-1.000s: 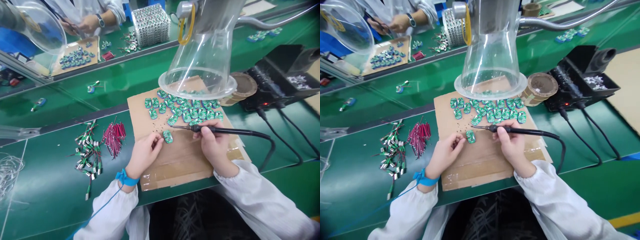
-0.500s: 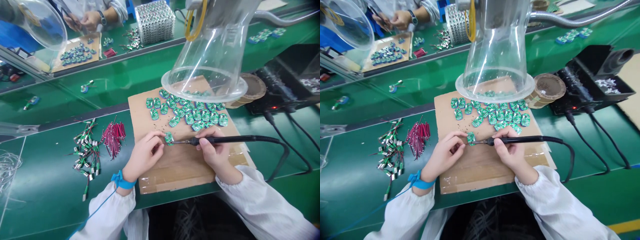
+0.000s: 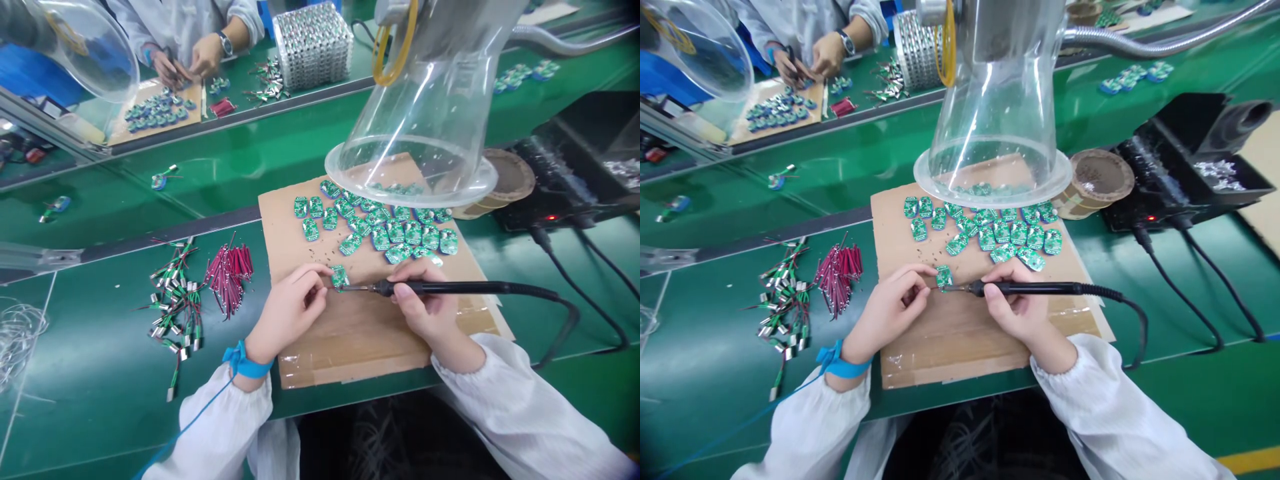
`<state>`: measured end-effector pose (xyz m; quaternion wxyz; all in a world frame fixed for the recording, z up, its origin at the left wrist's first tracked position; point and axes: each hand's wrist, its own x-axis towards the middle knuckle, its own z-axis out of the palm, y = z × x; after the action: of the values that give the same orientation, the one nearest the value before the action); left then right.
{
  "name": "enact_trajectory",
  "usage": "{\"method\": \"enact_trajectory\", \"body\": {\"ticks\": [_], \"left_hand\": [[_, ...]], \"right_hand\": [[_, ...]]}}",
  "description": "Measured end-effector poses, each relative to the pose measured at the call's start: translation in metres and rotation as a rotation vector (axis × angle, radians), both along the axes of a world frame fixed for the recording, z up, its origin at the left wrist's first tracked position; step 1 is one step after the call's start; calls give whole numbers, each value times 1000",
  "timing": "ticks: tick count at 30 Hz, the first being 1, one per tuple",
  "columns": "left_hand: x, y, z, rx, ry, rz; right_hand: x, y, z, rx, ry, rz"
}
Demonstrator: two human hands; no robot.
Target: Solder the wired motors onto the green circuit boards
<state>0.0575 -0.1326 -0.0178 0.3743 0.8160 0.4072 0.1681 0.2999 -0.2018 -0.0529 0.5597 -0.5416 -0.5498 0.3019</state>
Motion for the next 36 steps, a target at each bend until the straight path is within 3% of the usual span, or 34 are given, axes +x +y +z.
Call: {"method": "enact_trajectory", "body": {"ticks": [23, 36], "left_hand": [[-3, 1, 2, -49, -32, -36], [1, 0, -1, -32, -28, 11]], "right_hand": [[1, -2, -1, -10, 15, 17], [-1, 0, 2, 12, 12, 18]]}}
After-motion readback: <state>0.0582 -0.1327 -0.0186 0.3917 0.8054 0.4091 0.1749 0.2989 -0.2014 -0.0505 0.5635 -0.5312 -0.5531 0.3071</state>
